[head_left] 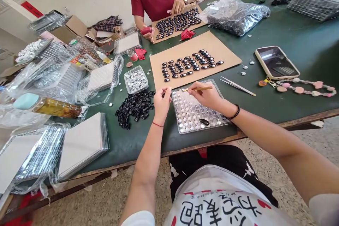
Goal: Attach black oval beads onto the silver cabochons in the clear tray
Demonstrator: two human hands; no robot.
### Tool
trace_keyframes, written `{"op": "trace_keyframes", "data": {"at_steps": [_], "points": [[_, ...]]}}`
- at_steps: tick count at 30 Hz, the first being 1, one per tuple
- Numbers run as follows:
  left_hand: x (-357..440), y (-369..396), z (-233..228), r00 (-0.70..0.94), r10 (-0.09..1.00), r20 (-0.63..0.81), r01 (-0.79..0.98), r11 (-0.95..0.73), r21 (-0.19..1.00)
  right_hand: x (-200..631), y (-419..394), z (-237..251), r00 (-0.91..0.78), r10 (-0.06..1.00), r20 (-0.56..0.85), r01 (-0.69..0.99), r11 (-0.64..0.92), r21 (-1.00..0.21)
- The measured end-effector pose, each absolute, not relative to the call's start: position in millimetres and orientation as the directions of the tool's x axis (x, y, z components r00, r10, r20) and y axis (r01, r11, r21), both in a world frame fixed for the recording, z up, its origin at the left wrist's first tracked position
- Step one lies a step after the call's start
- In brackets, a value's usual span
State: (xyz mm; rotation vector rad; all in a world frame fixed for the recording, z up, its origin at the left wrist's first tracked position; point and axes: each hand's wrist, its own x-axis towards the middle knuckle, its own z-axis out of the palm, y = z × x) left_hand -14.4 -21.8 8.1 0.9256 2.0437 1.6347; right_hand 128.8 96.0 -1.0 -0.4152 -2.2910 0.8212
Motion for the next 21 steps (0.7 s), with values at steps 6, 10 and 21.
{"op": "trace_keyframes", "data": {"at_steps": [6, 10, 21], "points": [[-3.7, -24.5, 13.3, -0.547, 0.790, 0.277, 0.642, 0.183, 0.745, 127.6, 96.2, -2.2, -0.714, 0.482, 0.507, 0.065, 0.768, -0.637], [3.7, -23.2, 8.7, -0.473, 0.835, 0.280, 0.760, 0.226, 0.610, 127.5, 92.9, -2.5, -0.731, 0.416, 0.541, 0.029, 0.811, -0.584], [-3.2, -23.0, 8.4, -0.519, 0.841, 0.150, 0.656, 0.279, 0.701, 128.9, 91.8, -1.7, -0.781, 0.417, 0.465, 0.018, 0.759, -0.651]]}}
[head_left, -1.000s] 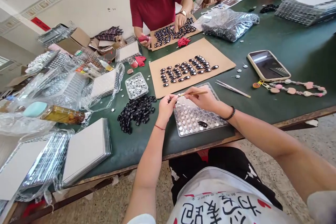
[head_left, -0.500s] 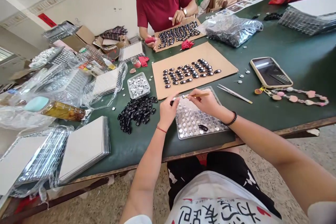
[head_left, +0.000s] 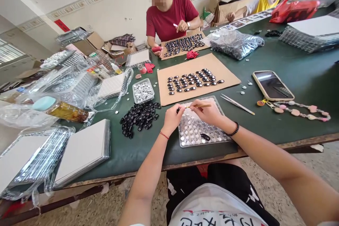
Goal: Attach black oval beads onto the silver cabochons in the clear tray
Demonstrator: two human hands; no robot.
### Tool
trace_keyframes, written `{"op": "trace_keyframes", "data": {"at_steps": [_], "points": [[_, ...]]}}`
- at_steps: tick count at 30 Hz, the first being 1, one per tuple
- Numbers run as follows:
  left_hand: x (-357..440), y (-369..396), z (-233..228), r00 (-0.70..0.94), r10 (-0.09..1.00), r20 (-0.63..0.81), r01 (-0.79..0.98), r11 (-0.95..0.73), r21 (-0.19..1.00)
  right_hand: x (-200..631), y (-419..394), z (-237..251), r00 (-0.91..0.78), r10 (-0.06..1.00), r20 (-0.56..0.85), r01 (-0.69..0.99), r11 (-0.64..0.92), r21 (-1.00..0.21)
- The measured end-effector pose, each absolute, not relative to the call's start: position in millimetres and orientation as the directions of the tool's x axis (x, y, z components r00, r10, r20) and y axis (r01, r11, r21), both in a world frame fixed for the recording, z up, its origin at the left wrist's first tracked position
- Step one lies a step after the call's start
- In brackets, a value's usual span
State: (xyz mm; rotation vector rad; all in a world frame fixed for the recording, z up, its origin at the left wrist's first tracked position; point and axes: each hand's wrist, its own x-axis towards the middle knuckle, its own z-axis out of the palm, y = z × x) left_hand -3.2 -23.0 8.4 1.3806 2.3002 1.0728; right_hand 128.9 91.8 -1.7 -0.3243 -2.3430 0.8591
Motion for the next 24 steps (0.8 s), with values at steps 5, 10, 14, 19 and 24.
{"op": "trace_keyframes", "data": {"at_steps": [5, 10, 14, 19, 24], "points": [[-11.6, -22.7, 6.3, -0.554, 0.832, 0.031, 0.443, 0.263, 0.857, 129.0, 89.5, 1.1, -0.790, 0.442, 0.425, 0.000, 0.694, -0.720], [-18.3, -22.3, 5.7, -0.622, 0.783, -0.025, 0.213, 0.200, 0.956, 127.2, 98.4, 2.1, -0.659, 0.614, 0.434, -0.007, 0.572, -0.820], [-16.3, -20.1, 6.0, -0.656, 0.754, -0.035, 0.174, 0.196, 0.965, 126.8, 104.5, 6.1, -0.553, 0.738, 0.388, -0.067, 0.424, -0.903], [-1.8, -20.0, 3.9, -0.590, 0.807, 0.013, 0.253, 0.170, 0.952, 129.4, 96.0, 10.4, -0.591, 0.715, 0.374, -0.094, 0.399, -0.912], [7.5, -19.2, 6.3, -0.564, 0.825, 0.039, 0.245, 0.122, 0.962, 129.5, 87.8, 10.1, -0.662, 0.662, 0.352, -0.102, 0.385, -0.917]]}}
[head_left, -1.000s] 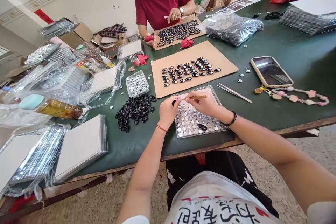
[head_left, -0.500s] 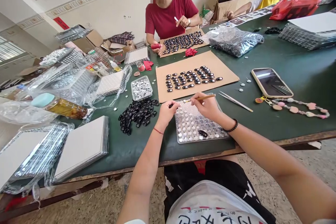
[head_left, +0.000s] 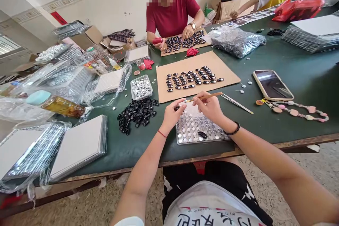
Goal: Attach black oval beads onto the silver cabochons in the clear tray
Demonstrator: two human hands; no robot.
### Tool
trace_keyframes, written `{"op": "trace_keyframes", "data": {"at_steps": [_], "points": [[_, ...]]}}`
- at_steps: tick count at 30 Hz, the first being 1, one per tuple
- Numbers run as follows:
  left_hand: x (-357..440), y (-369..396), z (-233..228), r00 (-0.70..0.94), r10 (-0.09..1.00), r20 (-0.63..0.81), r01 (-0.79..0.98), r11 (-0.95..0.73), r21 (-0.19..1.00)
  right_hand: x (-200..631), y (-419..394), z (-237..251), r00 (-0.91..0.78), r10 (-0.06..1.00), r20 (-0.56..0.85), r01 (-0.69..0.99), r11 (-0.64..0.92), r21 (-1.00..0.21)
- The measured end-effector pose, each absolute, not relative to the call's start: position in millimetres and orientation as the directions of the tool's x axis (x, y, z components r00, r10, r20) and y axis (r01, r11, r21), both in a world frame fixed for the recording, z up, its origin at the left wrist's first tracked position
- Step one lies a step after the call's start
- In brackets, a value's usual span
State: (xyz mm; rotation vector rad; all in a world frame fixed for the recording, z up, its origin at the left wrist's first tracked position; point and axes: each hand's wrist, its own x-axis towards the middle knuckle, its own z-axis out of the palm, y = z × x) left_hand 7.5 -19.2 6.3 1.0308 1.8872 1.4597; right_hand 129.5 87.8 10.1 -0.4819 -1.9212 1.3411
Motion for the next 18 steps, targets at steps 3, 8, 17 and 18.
{"op": "trace_keyframes", "data": {"at_steps": [3, 8, 17, 18], "points": [[5.1, -18.1, 7.7, -0.562, 0.827, 0.023, 0.211, 0.116, 0.971, 128.6, 87.1, 10.4, -0.699, 0.636, 0.328, -0.132, 0.335, -0.933], [-2.5, -20.2, 6.4, -0.628, 0.775, 0.074, 0.290, 0.144, 0.946, 131.6, 94.1, 15.4, -0.621, 0.722, 0.305, -0.205, 0.227, -0.952], [-57.1, -17.7, 14.6, -0.823, 0.503, 0.264, 0.374, 0.130, 0.918, 133.6, 92.9, 15.2, -0.614, 0.718, 0.328, -0.201, 0.260, -0.945], [-66.6, -18.2, 16.2, -0.862, 0.436, 0.260, 0.353, 0.145, 0.925, 133.3, 92.3, 14.5, -0.615, 0.716, 0.329, -0.198, 0.264, -0.944]]}}
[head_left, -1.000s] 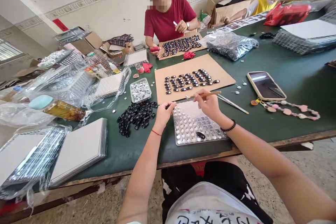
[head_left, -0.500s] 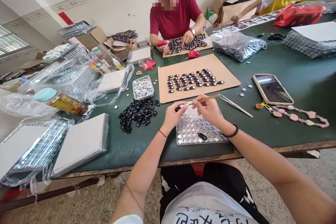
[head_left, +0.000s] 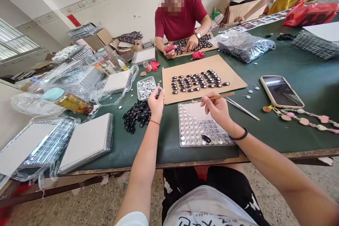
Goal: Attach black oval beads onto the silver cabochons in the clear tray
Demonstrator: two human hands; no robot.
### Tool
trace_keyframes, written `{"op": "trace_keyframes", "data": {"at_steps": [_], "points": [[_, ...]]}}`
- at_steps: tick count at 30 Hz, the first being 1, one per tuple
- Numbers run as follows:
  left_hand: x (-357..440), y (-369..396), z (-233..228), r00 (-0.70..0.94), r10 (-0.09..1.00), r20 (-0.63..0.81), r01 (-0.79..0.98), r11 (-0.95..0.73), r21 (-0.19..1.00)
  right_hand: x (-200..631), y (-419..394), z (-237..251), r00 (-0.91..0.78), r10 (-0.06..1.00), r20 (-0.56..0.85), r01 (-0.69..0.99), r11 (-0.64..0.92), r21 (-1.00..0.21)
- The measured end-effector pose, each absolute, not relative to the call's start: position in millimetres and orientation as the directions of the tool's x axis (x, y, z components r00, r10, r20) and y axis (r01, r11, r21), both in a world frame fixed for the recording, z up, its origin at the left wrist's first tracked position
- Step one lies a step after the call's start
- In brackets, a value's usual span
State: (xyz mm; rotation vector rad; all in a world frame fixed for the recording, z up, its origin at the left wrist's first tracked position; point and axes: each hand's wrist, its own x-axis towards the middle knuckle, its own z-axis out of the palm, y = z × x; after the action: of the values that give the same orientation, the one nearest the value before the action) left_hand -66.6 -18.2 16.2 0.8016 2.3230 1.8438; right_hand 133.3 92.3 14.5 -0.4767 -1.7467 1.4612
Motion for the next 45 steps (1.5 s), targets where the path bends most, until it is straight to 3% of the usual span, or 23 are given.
{"op": "trace_keyframes", "data": {"at_steps": [2, 3, 6, 9, 12, 24, 38, 45], "points": [[-74.6, -20.5, 17.5, -0.887, 0.391, 0.245, 0.340, 0.196, 0.920, 133.0, 91.4, 13.8, -0.619, 0.712, 0.330, -0.195, 0.268, -0.944], [-71.3, -21.7, 16.8, -0.869, 0.435, 0.237, 0.359, 0.225, 0.906, 133.1, 90.9, 13.6, -0.624, 0.707, 0.332, -0.192, 0.273, -0.943], [-38.9, -22.8, 11.9, -0.681, 0.715, 0.157, 0.444, 0.234, 0.865, 134.0, 88.4, 13.0, -0.637, 0.684, 0.357, -0.165, 0.331, -0.929], [-3.1, -20.2, 9.1, -0.540, 0.840, 0.048, 0.389, 0.198, 0.900, 134.5, 86.8, 10.8, -0.632, 0.659, 0.406, -0.106, 0.446, -0.889], [11.2, -18.2, 10.0, -0.535, 0.844, 0.043, 0.367, 0.186, 0.911, 134.0, 87.4, 7.1, -0.633, 0.634, 0.445, -0.045, 0.544, -0.838], [15.3, -24.5, 16.1, -0.573, 0.791, 0.216, 0.617, 0.243, 0.748, 136.3, 86.1, 2.5, -0.669, 0.535, 0.516, 0.028, 0.712, -0.702], [13.5, -21.3, 11.9, -0.589, 0.777, 0.224, 0.646, 0.286, 0.708, 132.8, 87.6, 0.0, -0.715, 0.498, 0.492, 0.071, 0.751, -0.657], [5.2, -18.5, 4.1, -0.581, 0.788, 0.205, 0.651, 0.298, 0.699, 128.5, 88.3, -3.1, -0.730, 0.441, 0.522, 0.102, 0.826, -0.555]]}}
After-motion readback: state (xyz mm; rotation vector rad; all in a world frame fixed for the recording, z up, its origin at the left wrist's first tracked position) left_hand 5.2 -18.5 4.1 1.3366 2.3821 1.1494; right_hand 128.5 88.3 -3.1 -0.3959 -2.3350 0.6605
